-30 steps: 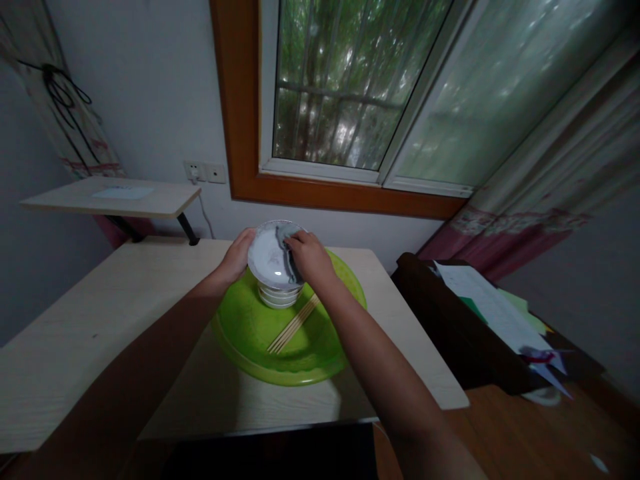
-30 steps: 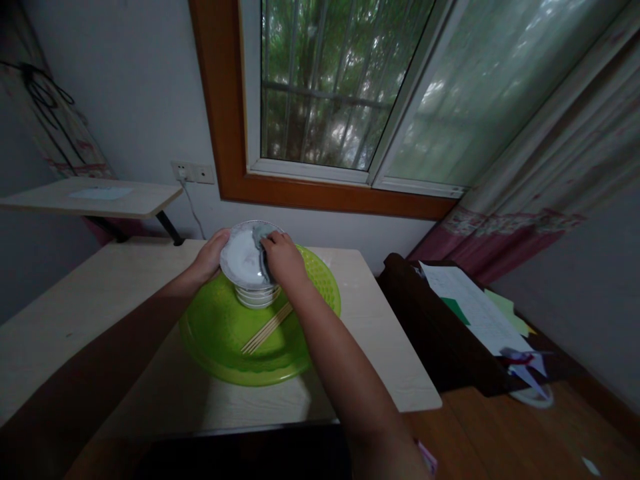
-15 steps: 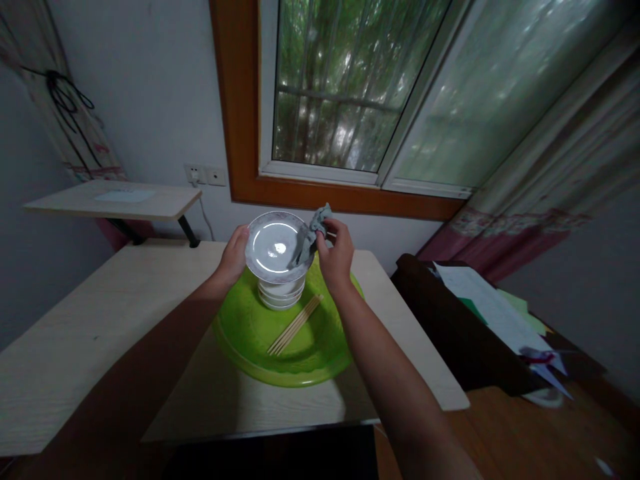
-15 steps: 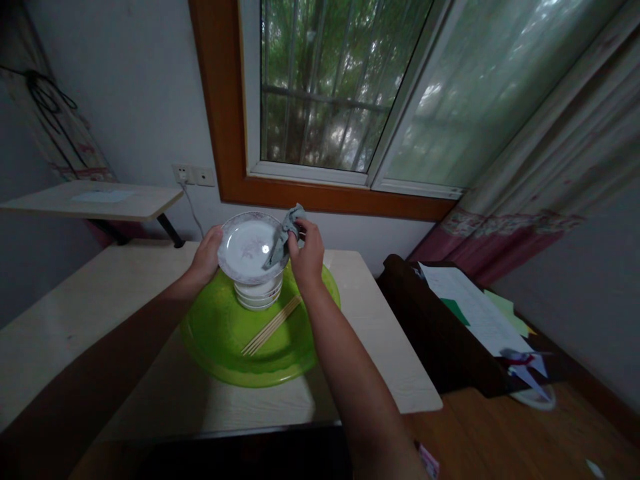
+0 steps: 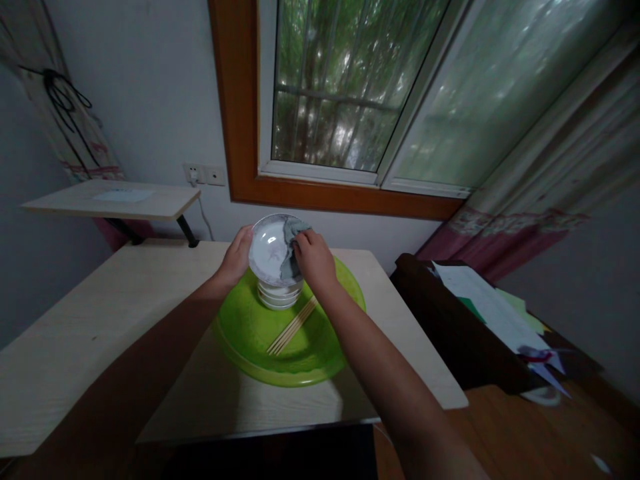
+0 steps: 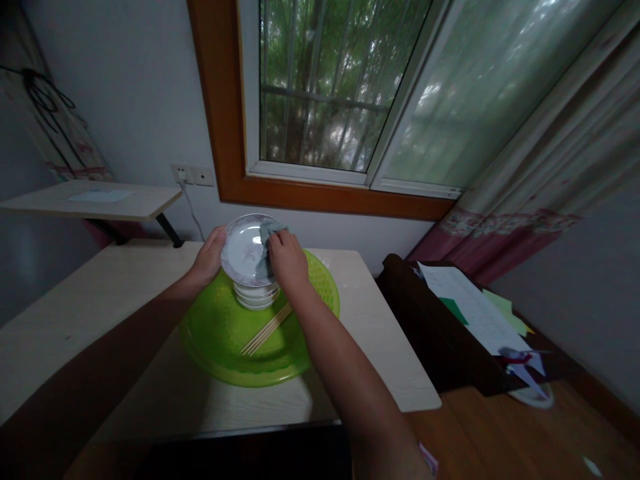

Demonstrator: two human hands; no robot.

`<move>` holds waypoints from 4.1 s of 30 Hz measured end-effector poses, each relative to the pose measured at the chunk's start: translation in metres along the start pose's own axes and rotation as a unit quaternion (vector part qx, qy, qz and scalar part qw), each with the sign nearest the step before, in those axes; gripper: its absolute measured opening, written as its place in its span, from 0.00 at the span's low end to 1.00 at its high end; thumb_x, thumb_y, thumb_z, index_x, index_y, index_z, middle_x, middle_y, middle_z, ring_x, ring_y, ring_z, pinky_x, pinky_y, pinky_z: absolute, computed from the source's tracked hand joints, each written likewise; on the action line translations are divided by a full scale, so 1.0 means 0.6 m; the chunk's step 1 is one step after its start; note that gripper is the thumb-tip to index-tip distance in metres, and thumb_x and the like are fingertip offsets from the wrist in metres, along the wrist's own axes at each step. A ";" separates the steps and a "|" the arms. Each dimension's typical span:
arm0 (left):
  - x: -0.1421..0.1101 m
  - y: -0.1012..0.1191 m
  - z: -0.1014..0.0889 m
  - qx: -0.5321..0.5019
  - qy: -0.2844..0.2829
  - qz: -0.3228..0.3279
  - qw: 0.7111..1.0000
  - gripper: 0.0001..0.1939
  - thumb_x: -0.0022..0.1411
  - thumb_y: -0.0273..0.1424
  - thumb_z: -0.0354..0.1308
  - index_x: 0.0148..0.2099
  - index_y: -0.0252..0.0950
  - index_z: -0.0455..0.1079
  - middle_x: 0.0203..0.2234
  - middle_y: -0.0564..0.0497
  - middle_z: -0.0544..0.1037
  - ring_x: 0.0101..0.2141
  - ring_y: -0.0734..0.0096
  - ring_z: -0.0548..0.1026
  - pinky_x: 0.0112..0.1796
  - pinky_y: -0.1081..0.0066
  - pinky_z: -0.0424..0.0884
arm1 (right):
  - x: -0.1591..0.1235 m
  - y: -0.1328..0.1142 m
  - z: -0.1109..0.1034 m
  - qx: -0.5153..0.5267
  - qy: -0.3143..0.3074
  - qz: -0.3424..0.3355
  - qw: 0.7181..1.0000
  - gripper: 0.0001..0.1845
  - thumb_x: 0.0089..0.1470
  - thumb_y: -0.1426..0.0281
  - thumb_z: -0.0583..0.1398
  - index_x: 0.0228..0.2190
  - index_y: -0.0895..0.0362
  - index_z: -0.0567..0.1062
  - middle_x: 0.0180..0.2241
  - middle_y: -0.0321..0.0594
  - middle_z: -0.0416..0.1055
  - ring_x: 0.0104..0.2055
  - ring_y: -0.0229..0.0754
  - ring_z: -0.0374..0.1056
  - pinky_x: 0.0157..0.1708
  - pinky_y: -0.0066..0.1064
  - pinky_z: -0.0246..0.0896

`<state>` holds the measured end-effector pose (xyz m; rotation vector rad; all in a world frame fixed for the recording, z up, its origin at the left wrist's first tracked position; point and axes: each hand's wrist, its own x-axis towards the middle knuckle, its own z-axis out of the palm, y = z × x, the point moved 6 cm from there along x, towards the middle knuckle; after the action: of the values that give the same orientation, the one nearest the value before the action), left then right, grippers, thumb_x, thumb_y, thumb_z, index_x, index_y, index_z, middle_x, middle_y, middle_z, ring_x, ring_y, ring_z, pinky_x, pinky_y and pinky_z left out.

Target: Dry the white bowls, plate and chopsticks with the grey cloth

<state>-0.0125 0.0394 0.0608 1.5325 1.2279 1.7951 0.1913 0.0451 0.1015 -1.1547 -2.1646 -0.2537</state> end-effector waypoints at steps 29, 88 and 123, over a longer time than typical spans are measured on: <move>0.011 -0.008 -0.036 0.007 0.112 0.004 0.994 0.23 0.70 0.50 0.46 0.50 0.37 0.70 0.47 0.45 0.77 0.49 0.61 0.73 0.57 0.60 0.68 | -0.042 -0.101 -0.006 0.050 -0.130 -0.287 0.948 0.17 0.68 0.62 0.54 0.45 0.58 0.79 0.44 0.47 0.76 0.46 0.46 0.69 0.45 0.36 0.64; 0.011 -0.019 -0.036 -0.024 0.112 -0.020 0.993 0.24 0.67 0.52 0.49 0.48 0.37 0.70 0.47 0.45 0.78 0.48 0.61 0.75 0.54 0.61 0.71 | -0.031 -0.067 -0.014 0.029 -0.138 -0.183 0.973 0.11 0.59 0.69 0.57 0.37 0.56 0.81 0.37 0.43 0.77 0.42 0.47 0.68 0.45 0.38 0.56; -0.007 -0.020 0.030 -0.122 -0.090 -0.102 0.983 0.26 0.60 0.55 0.59 0.43 0.37 0.70 0.38 0.47 0.78 0.39 0.64 0.74 0.45 0.63 0.73 | -0.026 -0.076 0.024 0.088 -0.079 -0.236 0.964 0.28 0.62 0.77 0.54 0.63 0.61 0.66 0.64 0.53 0.63 0.66 0.51 0.56 0.66 0.47 0.55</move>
<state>0.0034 0.0475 0.0479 1.3461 0.9981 1.5727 0.1544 0.0145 0.0868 -0.5628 -2.5272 -0.1735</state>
